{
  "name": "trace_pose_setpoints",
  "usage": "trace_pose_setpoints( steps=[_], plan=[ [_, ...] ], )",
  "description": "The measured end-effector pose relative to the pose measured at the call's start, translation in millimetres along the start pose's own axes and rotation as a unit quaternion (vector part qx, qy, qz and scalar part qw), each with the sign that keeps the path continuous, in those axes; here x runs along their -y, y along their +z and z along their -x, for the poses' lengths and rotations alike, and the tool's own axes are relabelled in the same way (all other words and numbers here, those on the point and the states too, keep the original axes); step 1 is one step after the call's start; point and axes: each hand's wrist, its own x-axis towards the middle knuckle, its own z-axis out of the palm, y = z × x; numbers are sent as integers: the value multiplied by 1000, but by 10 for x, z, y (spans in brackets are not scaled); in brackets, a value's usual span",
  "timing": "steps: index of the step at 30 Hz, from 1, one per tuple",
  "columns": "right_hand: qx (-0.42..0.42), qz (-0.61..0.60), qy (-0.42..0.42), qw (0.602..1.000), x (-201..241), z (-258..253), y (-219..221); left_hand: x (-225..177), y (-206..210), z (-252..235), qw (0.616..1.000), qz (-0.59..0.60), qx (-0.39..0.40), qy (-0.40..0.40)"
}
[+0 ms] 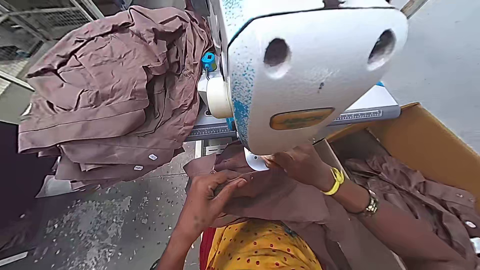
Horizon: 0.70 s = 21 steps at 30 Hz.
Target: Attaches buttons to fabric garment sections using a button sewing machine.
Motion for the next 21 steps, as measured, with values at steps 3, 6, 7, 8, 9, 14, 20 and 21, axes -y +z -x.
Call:
trace_pose_setpoints(
  steps=[3, 6, 7, 8, 9, 14, 20, 21],
  plan=[
    [25, 55, -41, 997, -76, -133, 14, 19, 51, 61, 1000, 5, 21, -13],
    [69, 30, -12, 997, -40, -234, -29, -3, 188, 53, 1000, 5, 24, -3],
    [75, 31, -31, 996, -44, -229, -32, -10, 240, 35, 1000, 5, 25, 10],
    [77, 35, -59, 995, -59, -220, -32, -29, 286, 15, 999, 2, 26, 24],
    [73, 34, -80, 994, -87, -220, -33, -53, 321, -10, 999, -4, 26, 39],
    [84, 7, 13, 996, -64, -253, -25, -134, 426, -57, 996, -33, 49, 66],
    [114, -369, 166, 907, 315, 16, -68, -76, 162, 23, 997, 7, -13, 73],
    [107, -394, 193, 892, 329, 77, -63, -26, -11, 57, 998, 2, -34, 50]
  ],
)
